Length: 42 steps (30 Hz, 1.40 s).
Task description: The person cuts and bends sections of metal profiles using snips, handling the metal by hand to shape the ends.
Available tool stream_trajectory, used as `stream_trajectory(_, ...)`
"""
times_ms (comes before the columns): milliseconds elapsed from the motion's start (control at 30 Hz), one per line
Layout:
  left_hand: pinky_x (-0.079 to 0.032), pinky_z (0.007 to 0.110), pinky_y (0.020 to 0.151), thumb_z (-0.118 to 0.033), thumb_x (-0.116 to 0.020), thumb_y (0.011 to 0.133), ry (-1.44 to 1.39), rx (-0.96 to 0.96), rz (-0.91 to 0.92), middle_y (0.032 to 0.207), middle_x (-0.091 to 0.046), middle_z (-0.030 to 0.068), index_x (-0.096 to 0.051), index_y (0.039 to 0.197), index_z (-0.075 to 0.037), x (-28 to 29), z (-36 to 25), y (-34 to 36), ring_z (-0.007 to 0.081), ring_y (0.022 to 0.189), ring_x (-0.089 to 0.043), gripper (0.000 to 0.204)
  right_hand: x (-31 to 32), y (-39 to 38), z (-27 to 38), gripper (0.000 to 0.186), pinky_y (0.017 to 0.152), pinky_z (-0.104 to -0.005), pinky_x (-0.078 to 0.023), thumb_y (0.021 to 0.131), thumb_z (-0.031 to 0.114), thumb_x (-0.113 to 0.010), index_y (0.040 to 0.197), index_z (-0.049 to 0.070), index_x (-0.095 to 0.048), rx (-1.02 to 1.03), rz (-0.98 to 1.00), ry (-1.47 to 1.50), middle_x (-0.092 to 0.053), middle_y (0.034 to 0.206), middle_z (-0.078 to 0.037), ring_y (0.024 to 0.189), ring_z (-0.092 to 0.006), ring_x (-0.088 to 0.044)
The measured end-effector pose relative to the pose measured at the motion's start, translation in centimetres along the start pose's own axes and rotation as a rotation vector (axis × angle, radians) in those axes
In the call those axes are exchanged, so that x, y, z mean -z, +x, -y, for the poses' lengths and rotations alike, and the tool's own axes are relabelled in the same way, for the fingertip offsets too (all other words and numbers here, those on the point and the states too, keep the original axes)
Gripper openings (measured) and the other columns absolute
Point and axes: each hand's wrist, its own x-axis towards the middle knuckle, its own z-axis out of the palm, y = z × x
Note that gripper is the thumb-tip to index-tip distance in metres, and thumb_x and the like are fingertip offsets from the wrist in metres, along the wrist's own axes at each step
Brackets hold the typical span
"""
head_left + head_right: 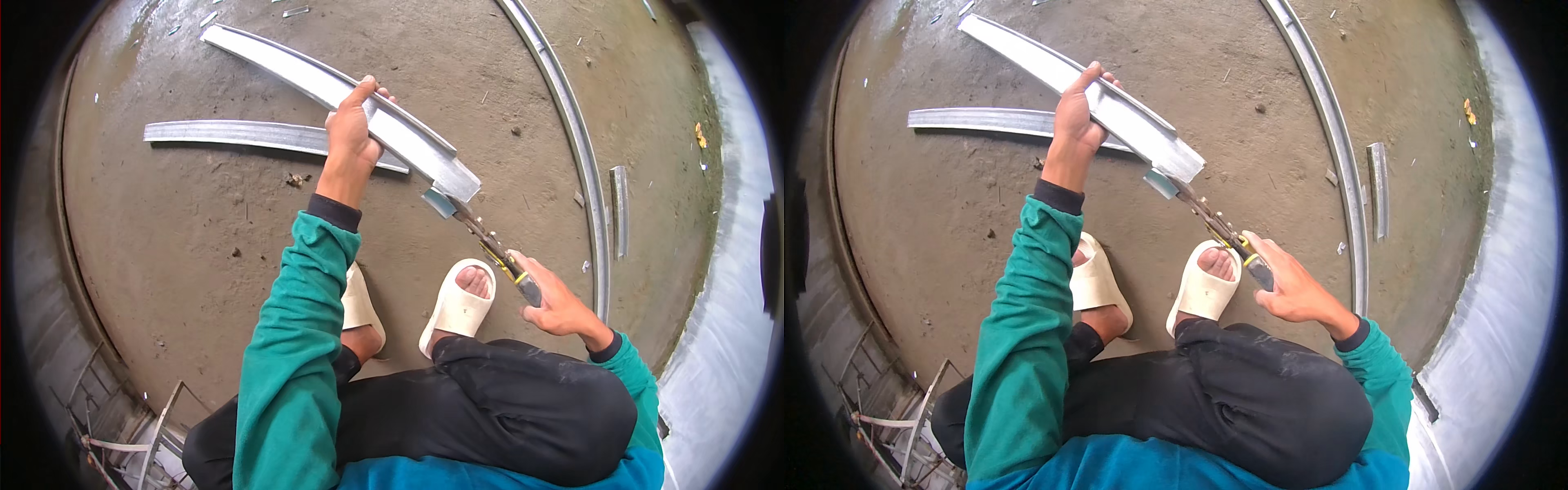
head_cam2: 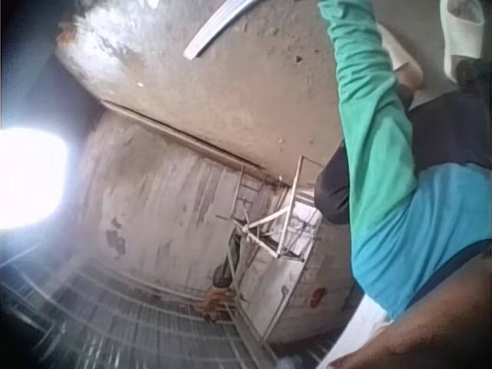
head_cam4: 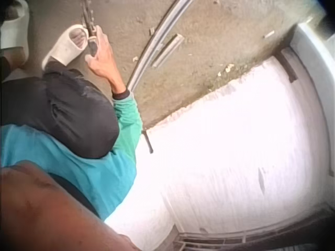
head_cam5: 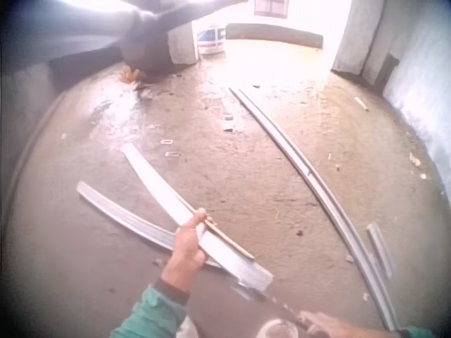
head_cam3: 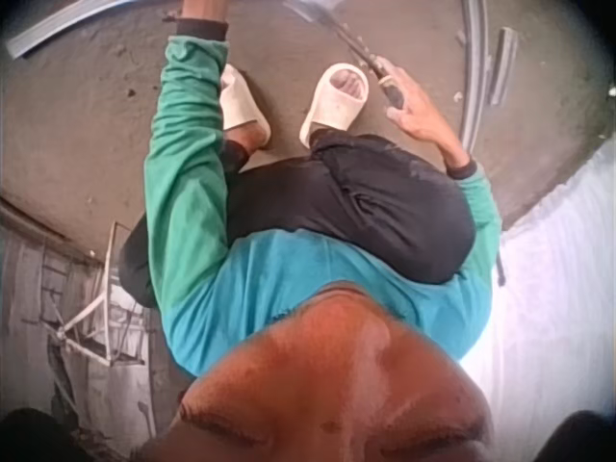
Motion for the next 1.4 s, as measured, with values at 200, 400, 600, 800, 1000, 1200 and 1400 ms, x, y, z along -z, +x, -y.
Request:
stream_trajectory(200,-0.056,0.033,0.073,-0.011,-0.065,0.089,0.004,-0.028,-0.035,0.079,-0.06,0.008,-0.056,0.091,-0.003,0.0,0.6,-0.1,0.0199,0.074,-0.061,0.013,0.5,0.7,1.2,0.082,0.081,-0.0359,-0.047,0.066,0.005,-0.058,0.143,-0.003,-0.032,-0.043,0.016,-0.026,-0.049,0.123,-0.021,0.099,-0.0333,-0.056)
stream_trajectory(400,-0.056,0.033,0.067,-0.009,-0.065,0.088,0.002,-0.079,-0.08,0.078,-0.06,0.0082,-0.056,0.091,-0.002,0.3,1.3,0.0,0.0198,0.07,-0.061,0.013,0.5,1.2,2.0,0.075,0.093,-0.0381,-0.046,0.068,0.006,-0.06,0.139,-0.001,-0.037,-0.092,0.038,0.01,-0.052,0.126,-0.023,0.116,-0.0376,-0.053)
stream_trajectory(600,-0.057,0.034,0.066,-0.007,-0.065,0.087,0.025,-0.086,-0.088,0.076,-0.06,0.0088,-0.055,0.092,-0.001,0.2,1.9,-0.3,0.0197,0.069,-0.062,0.013,0.3,1.6,2.4,0.059,0.086,-0.0412,-0.047,0.077,0.011,-0.066,0.13,0.001,-0.043,-0.15,0.02,0.005,-0.059,0.112,-0.022,0.102,-0.0374,-0.058)
stream_trajectory(800,-0.057,0.033,0.065,-0.008,-0.065,0.087,0.027,-0.076,-0.068,0.076,-0.06,0.0088,-0.056,0.092,-0.001,0.1,2.9,0.2,0.0192,0.068,-0.061,0.012,0.0,1.8,1.8,0.045,0.071,-0.0419,-0.046,0.08,0.013,-0.068,0.119,0.002,-0.05,-0.296,0.066,0.051,-0.062,0.085,-0.016,0.075,-0.031,-0.06)
stream_trajectory(1000,-0.055,0.035,0.06,-0.002,-0.065,0.084,-0.012,-0.088,-0.07,0.074,-0.059,0.0099,-0.053,0.089,-0.001,0.1,3.3,0.5,0.02,0.065,-0.062,0.014,-0.2,1.8,0.7,0.042,0.071,-0.0401,-0.047,0.078,0.012,-0.068,0.115,0.002,-0.051,-0.224,0.044,0.166,-0.061,0.084,-0.016,0.076,-0.0274,-0.06)
stream_trajectory(1200,-0.055,0.034,0.062,-0.005,-0.065,0.085,-0.001,-0.086,-0.07,0.075,-0.059,0.009,-0.054,0.088,-0.002,0.7,3.7,1.2,0.0199,0.067,-0.062,0.012,-0.1,2.2,0.9,0.037,0.074,-0.0383,-0.047,0.077,0.013,-0.069,0.107,0.001,-0.053,-0.213,0.036,0.12,-0.061,0.086,-0.015,0.079,-0.0264,-0.06)
stream_trajectory(1400,-0.055,0.033,0.064,-0.007,-0.065,0.087,0.061,-0.096,-0.064,0.075,-0.059,0.0087,-0.056,0.088,-0.002,1.1,5.0,1.9,0.0198,0.067,-0.061,0.01,-0.5,2.7,-0.6,0.031,0.073,-0.0377,-0.047,0.076,0.015,-0.069,0.101,0.001,-0.055,-0.276,0.064,0.089,-0.061,0.084,-0.013,0.077,-0.0254,-0.059)
